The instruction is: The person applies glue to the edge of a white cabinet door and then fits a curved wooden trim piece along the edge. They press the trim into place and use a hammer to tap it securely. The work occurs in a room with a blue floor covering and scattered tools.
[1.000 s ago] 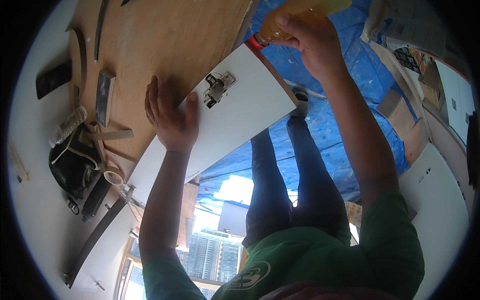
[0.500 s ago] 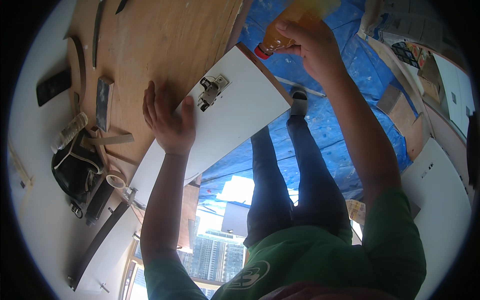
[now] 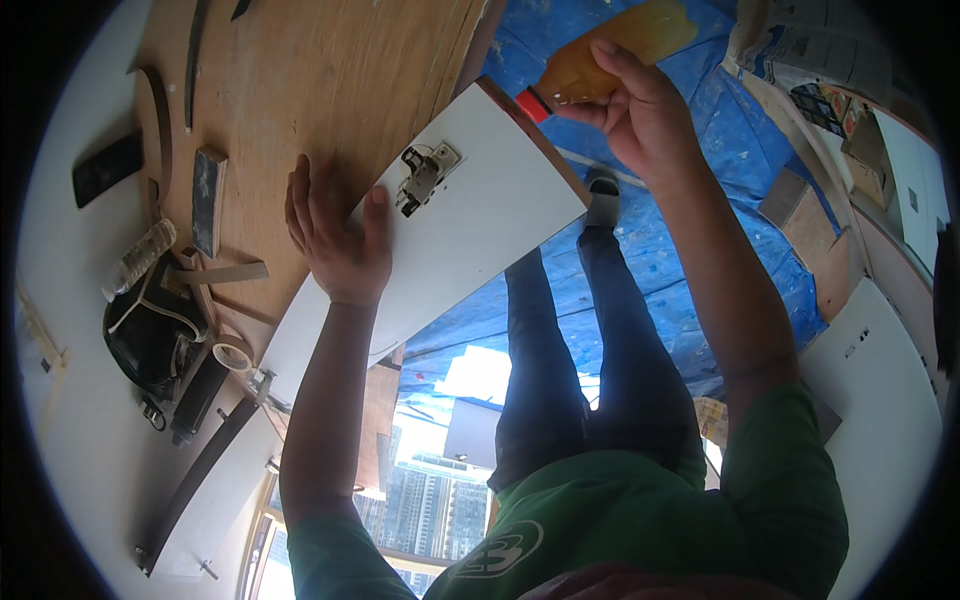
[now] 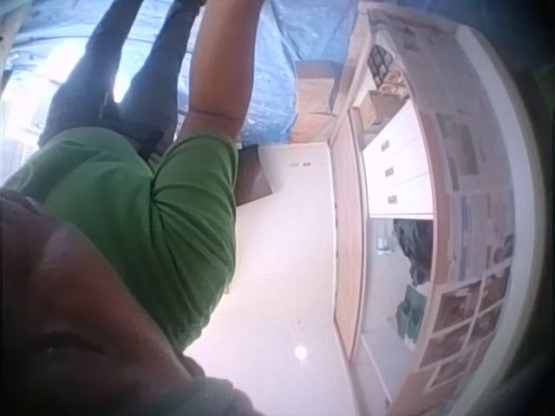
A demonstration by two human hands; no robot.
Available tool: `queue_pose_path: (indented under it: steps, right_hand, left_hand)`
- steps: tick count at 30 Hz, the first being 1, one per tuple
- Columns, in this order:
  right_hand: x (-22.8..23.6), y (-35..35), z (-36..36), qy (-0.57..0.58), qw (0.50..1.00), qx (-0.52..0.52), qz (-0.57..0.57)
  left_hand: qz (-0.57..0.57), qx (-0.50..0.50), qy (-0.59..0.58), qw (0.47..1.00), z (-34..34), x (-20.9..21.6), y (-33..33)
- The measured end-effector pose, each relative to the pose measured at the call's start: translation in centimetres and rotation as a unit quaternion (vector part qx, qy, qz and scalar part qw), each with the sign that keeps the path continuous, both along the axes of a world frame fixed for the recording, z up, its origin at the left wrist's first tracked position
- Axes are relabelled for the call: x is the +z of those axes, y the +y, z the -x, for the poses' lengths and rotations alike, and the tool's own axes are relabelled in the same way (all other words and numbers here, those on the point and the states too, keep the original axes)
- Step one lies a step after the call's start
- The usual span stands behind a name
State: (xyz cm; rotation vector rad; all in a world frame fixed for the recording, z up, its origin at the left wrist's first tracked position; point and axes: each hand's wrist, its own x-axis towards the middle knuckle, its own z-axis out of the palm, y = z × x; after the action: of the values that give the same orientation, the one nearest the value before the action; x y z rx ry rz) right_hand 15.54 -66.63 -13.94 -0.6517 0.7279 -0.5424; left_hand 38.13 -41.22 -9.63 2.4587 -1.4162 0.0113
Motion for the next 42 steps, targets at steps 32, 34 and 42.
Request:
queue_pose_path:
  steps: [32, 34, 42]
  right_hand:
    - [1.1, 0.0, -0.8, 0.081, 0.979, 0.027, 0.184]
    - [2.5, -0.3, -2.4, 0.032, 0.996, 0.016, 0.086]
    - [2.1, 1.0, 2.0, 0.102, 0.981, 0.04, 0.158]
  left_hand:
    - [0.005, 0.019, 0.033, 0.999, -0.5, -1.0, 0.5]
    - [0.003, 0.022, 0.037, 0.999, -0.5, -1.0, 0.5]
    - [-0.001, 0.033, 0.051, 0.998, -0.3, -0.9, 0.6]
